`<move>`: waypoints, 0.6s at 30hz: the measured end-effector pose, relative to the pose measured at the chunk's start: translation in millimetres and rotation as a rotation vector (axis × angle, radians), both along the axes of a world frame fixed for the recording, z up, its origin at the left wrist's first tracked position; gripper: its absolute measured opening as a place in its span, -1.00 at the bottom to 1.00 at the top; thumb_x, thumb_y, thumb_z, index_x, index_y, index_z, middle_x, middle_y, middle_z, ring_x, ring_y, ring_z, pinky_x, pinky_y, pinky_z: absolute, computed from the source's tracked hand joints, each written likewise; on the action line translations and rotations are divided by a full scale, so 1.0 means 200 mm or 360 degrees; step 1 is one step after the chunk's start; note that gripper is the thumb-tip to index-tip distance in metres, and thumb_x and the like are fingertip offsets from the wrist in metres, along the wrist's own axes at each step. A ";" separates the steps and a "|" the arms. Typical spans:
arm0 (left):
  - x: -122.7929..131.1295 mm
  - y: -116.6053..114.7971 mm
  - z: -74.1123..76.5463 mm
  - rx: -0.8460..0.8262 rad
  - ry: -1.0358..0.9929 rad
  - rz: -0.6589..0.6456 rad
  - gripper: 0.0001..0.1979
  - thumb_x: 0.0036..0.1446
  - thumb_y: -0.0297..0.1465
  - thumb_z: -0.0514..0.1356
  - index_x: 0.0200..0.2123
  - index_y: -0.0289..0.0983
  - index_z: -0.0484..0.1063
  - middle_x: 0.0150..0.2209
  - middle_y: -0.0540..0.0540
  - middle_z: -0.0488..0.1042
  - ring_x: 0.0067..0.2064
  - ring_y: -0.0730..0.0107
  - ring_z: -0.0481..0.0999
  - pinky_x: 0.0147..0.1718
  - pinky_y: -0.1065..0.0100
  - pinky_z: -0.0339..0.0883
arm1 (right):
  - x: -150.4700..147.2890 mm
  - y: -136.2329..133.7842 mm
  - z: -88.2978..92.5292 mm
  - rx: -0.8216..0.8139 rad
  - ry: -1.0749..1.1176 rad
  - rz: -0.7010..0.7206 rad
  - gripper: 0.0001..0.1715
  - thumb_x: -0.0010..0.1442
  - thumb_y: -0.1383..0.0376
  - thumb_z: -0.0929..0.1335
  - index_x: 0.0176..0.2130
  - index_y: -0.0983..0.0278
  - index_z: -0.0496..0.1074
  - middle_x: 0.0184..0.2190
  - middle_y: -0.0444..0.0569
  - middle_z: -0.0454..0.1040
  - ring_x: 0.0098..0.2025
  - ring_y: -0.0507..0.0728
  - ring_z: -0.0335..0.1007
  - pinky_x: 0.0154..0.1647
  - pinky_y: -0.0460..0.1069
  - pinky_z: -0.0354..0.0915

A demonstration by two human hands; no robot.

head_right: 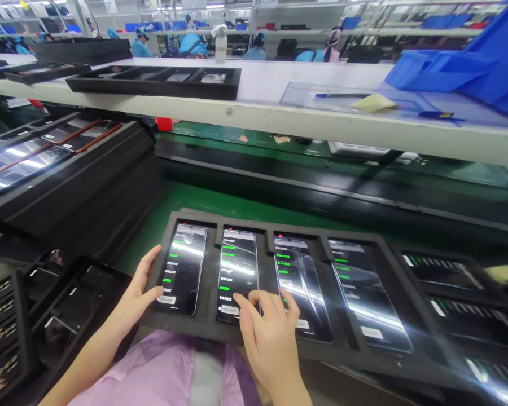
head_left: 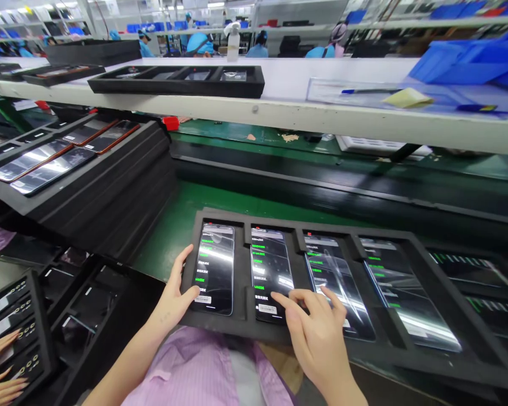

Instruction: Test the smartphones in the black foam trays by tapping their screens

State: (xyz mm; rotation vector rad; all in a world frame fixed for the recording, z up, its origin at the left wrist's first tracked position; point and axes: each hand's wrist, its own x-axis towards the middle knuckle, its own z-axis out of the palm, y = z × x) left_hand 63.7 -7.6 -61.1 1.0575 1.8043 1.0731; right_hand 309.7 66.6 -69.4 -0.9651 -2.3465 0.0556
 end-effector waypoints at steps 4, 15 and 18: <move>0.01 0.00 -0.01 0.0089 -0.0057 0.0083 -0.26 -0.06 -0.41 0.06 0.23 -0.19 -0.09 0.30 -0.12 0.00 0.30 0.16 -0.02 0.26 0.09 -0.11 | 0.01 0.01 0.01 0.0003 -0.0020 0.0064 -0.62 0.24 0.38 0.13 -0.18 0.15 0.46 -0.40 -0.14 0.35 -0.32 0.02 0.28 0.11 0.12 -0.07; 0.04 0.01 0.00 0.0199 -0.0122 0.0299 -0.39 0.01 -0.39 0.11 0.17 -0.13 0.09 0.24 -0.08 0.12 0.29 0.17 0.01 0.26 0.11 -0.13 | 0.11 -0.04 0.05 0.0218 0.0256 -0.0326 -0.61 0.24 0.41 0.13 -0.31 0.23 0.49 -0.43 -0.12 0.29 -0.35 0.01 0.24 0.04 0.11 0.00; 0.04 0.02 0.01 0.0166 -0.0074 0.0327 -0.40 0.02 -0.37 0.12 0.17 -0.12 0.10 0.24 -0.07 0.12 0.31 0.17 -0.03 0.27 0.10 -0.21 | 0.23 -0.02 0.02 0.0308 0.0120 -0.0550 -0.60 0.24 0.41 0.14 -0.32 0.23 0.51 -0.43 -0.11 0.27 -0.37 0.02 0.19 0.00 0.11 0.02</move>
